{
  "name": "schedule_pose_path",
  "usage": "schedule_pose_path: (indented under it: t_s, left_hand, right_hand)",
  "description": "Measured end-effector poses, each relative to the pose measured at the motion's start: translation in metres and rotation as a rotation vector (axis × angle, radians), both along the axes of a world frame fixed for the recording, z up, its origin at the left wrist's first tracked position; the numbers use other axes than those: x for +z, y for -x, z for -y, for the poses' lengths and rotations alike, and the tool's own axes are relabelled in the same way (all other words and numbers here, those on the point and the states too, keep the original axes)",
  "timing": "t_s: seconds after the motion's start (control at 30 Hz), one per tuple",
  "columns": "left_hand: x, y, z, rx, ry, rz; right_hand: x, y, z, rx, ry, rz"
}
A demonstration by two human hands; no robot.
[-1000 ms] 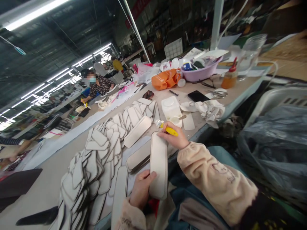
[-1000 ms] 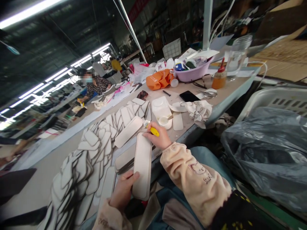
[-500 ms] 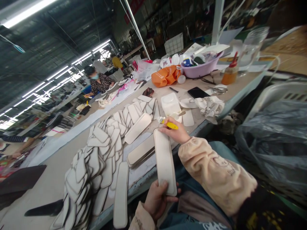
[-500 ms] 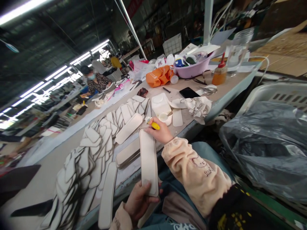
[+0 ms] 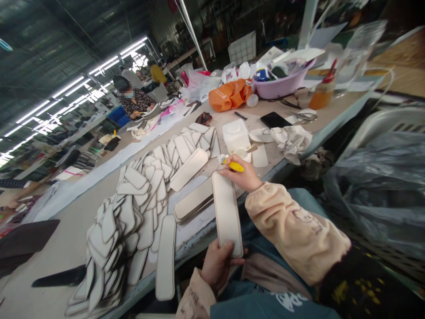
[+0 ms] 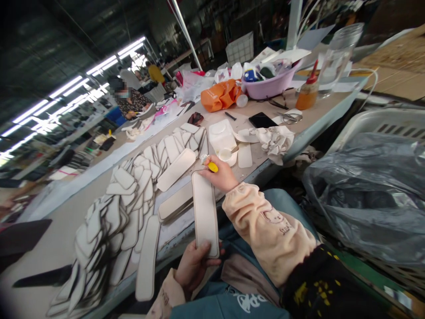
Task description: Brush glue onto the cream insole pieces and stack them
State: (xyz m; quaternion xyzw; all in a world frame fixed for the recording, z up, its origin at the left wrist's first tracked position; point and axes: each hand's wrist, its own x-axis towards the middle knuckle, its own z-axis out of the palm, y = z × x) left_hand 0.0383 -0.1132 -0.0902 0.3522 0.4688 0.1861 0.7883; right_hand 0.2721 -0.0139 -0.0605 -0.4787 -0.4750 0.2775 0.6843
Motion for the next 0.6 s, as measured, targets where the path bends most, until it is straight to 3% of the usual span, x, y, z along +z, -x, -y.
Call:
schedule_pose_path:
  t_s: [0.6]
  left_hand:
    - [-0.0063, 0.0015, 0.0018, -0.002, -0.010, -0.009]
  right_hand:
    - [0.0027, 0.0038, 0.0026, 0.035, 0.060, -0.003]
